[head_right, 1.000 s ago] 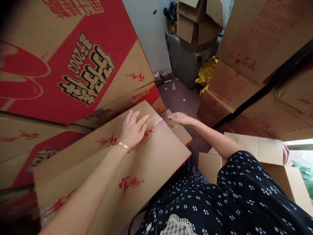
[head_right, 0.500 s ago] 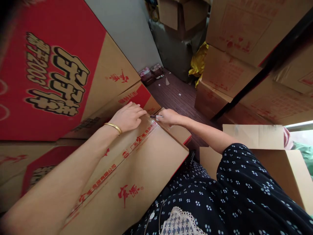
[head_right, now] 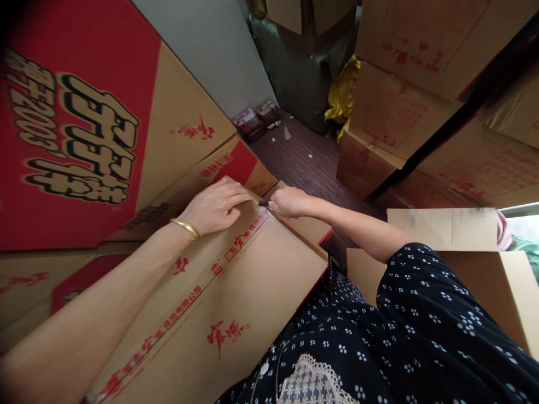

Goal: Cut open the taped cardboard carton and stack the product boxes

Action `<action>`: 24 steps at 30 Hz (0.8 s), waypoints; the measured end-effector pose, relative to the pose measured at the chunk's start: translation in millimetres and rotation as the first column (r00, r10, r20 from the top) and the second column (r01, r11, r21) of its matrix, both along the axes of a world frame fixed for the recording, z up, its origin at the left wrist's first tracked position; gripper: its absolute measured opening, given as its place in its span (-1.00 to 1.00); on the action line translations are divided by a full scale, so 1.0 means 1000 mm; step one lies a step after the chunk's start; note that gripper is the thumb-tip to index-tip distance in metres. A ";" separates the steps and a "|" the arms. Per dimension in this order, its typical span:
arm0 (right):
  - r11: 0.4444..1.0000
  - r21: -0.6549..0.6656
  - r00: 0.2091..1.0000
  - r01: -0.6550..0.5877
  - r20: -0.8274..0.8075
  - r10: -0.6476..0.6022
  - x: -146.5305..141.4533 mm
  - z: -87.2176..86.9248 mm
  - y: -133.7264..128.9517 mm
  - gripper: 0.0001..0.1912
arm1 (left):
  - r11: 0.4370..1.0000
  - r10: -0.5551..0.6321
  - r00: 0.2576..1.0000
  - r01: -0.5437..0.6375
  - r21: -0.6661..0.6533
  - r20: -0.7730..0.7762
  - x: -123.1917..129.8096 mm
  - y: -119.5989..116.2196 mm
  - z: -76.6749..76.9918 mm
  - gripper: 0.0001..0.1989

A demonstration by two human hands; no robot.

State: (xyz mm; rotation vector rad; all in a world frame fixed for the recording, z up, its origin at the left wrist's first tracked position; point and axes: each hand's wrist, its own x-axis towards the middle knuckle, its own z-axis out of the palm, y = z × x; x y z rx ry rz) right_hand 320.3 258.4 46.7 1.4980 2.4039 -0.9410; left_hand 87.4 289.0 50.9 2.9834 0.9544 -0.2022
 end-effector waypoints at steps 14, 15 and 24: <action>0.994 -0.083 0.997 0.067 0.035 -0.064 0.011 0.017 -0.010 -0.58 | 0.992 0.033 0.981 -0.056 -0.114 -0.193 0.049 0.010 0.009 -0.75; 0.993 -0.082 0.996 0.083 0.025 -0.082 0.014 0.016 -0.011 -0.58 | 0.991 0.030 0.976 -0.057 -0.118 -0.214 0.052 0.012 0.010 -0.73; 0.993 -0.074 0.989 0.088 -0.109 -0.096 0.018 0.001 -0.013 -0.58 | 0.986 0.030 0.949 -0.078 -0.144 -0.313 0.053 0.021 0.011 -0.71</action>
